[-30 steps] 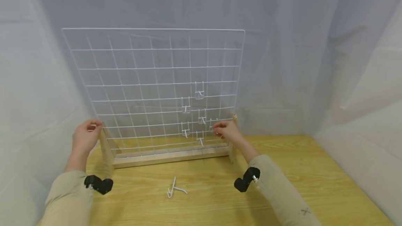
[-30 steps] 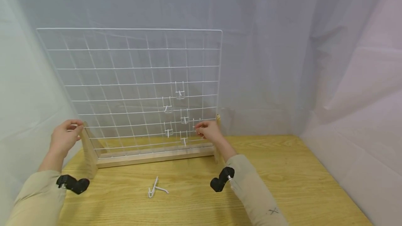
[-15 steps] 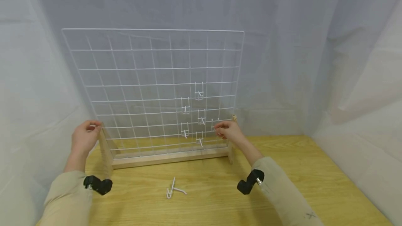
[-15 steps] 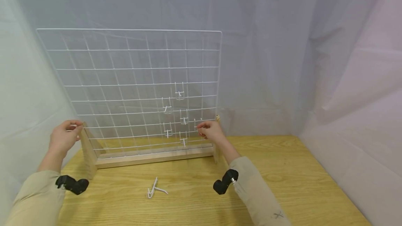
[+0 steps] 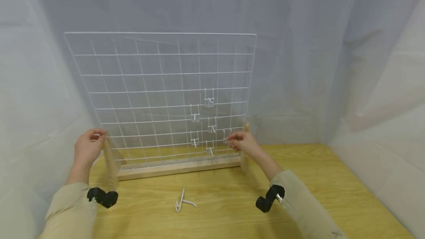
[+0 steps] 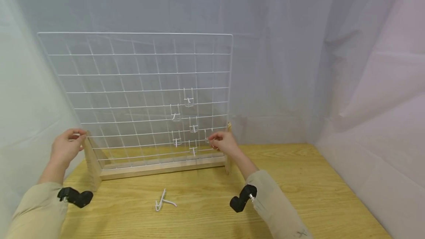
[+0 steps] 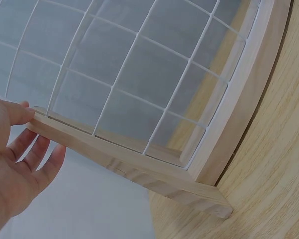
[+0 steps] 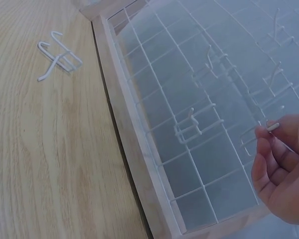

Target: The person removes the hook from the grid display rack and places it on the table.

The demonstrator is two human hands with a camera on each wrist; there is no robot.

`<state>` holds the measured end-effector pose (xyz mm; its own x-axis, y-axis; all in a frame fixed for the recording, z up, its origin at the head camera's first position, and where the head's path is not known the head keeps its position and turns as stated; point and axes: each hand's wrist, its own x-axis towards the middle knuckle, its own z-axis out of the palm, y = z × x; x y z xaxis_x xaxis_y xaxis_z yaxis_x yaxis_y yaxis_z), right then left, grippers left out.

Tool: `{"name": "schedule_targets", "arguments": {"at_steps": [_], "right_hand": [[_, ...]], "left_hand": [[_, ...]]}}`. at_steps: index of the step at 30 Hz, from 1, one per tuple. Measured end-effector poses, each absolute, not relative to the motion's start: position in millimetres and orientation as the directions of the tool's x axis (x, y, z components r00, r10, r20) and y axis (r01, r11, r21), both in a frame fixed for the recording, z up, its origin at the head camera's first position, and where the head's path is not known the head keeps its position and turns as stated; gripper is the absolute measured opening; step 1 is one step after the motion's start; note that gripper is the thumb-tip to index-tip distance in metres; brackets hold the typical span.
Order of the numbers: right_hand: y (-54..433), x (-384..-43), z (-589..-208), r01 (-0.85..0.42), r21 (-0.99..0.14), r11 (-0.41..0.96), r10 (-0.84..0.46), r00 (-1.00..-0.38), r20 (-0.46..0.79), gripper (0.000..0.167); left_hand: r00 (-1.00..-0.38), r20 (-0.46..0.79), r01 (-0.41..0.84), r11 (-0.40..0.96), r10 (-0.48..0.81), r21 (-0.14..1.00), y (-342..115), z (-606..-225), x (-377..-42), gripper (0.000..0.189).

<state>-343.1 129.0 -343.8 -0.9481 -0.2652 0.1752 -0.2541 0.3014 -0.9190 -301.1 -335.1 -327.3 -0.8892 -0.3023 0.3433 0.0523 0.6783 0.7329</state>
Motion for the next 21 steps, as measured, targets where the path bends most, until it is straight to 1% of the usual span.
{"name": "schedule_targets", "arguments": {"at_steps": [15, 21], "right_hand": [[138, -330, -355, -0.261, -0.915, 0.309, -0.318, -0.935, 0.159, 0.019], [138, -327, -360, -0.263, -0.905, 0.334, -0.348, -0.927, 0.141, 0.018]], "left_hand": [[-0.888, 0.344, 0.048, 0.684, -0.304, 0.728, -334, -327, -302, 0.033], [-0.890, 0.338, 0.043, 0.682, -0.306, 0.730, -334, -326, -302, 0.033]]}}
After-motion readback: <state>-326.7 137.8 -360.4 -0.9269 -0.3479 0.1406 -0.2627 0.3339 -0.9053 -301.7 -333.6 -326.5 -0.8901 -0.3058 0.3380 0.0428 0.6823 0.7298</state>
